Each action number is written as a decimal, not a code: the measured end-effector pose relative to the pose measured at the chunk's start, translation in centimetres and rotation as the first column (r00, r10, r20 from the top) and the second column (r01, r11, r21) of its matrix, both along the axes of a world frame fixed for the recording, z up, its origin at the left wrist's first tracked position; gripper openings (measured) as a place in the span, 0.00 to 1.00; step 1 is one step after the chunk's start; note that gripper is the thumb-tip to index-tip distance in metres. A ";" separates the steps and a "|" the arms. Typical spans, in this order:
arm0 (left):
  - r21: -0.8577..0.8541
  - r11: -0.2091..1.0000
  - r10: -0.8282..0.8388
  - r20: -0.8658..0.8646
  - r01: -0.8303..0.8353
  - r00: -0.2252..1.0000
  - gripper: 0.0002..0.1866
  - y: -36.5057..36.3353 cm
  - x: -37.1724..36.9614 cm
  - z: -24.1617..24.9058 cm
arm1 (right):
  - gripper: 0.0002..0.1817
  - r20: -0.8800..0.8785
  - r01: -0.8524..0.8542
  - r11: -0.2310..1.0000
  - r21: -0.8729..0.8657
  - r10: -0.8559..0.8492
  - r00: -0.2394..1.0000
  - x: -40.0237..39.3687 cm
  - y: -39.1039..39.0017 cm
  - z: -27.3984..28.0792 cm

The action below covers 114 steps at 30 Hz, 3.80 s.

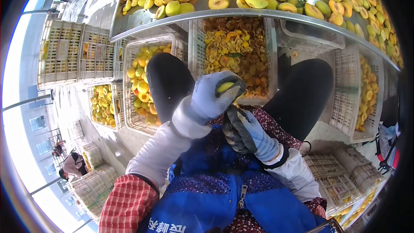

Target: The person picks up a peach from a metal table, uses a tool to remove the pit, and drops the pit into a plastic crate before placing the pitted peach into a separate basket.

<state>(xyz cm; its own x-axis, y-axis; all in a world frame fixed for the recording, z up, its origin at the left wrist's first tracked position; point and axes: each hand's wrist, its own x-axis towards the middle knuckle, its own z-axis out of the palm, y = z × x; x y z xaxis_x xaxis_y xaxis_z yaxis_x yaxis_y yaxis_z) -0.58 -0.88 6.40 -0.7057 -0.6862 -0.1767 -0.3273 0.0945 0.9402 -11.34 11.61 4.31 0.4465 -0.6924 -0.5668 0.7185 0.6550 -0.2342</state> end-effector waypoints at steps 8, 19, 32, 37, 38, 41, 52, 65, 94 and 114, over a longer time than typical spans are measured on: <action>-0.016 0.947 0.314 -0.170 -0.322 0.934 0.09 1.4 -0.6 -1.8 | 0.13 -0.146 0.167 0.984 -0.067 -0.176 0.974 1.4 0.5 -3.1; -0.449 0.884 0.139 -0.013 -0.130 0.990 0.10 0.7 0.3 0.5 | 0.16 -0.590 -0.042 0.906 -0.421 -0.239 0.771 1.0 0.5 -2.8; -0.457 0.886 0.081 -0.007 -0.075 0.997 0.10 0.7 -0.6 -0.8 | 0.13 -0.017 0.061 0.998 -0.018 -0.061 0.998 0.0 0.1 -1.5; -0.459 0.888 0.037 0.007 -0.030 0.999 0.09 0.3 -0.7 -0.8 | 0.14 0.234 0.097 0.994 -0.056 -0.081 0.969 -0.4 0.5 -2.4; -0.370 0.929 0.014 0.102 0.024 0.995 0.09 0.1 -0.8 -0.6 | 0.14 0.235 0.094 0.994 -0.055 -0.078 0.969 -0.1 0.6 -2.6; -0.269 0.961 -0.008 0.187 0.059 0.982 0.11 -0.1 -0.3 -1.1 | 0.13 -0.182 0.147 0.969 -0.199 -0.184 0.966 0.8 0.1 -2.7; 0.442 0.771 0.576 -0.180 -0.458 0.797 0.11 1.8 -0.7 -4.5 | 0.12 -0.505 0.024 0.944 -0.329 -0.198 0.840 1.0 -0.4 -3.0; 0.506 0.752 0.583 -0.212 -0.422 0.784 0.12 2.8 -0.8 -2.3 | 0.17 -0.819 -0.383 0.727 -0.570 -0.467 0.332 1.8 1.3 -5.1; -0.732 0.679 0.029 -0.043 -0.052 0.999 0.12 1.1 -0.2 1.5 | 0.19 -0.663 -0.102 0.821 -0.562 -0.373 0.649 0.8 1.5 -2.2; -0.349 0.916 -0.165 0.118 0.196 0.979 0.09 -1.2 -1.8 0.1 | 0.19 0.441 0.150 0.939 0.309 -0.282 0.852 0.3 1.0 -2.8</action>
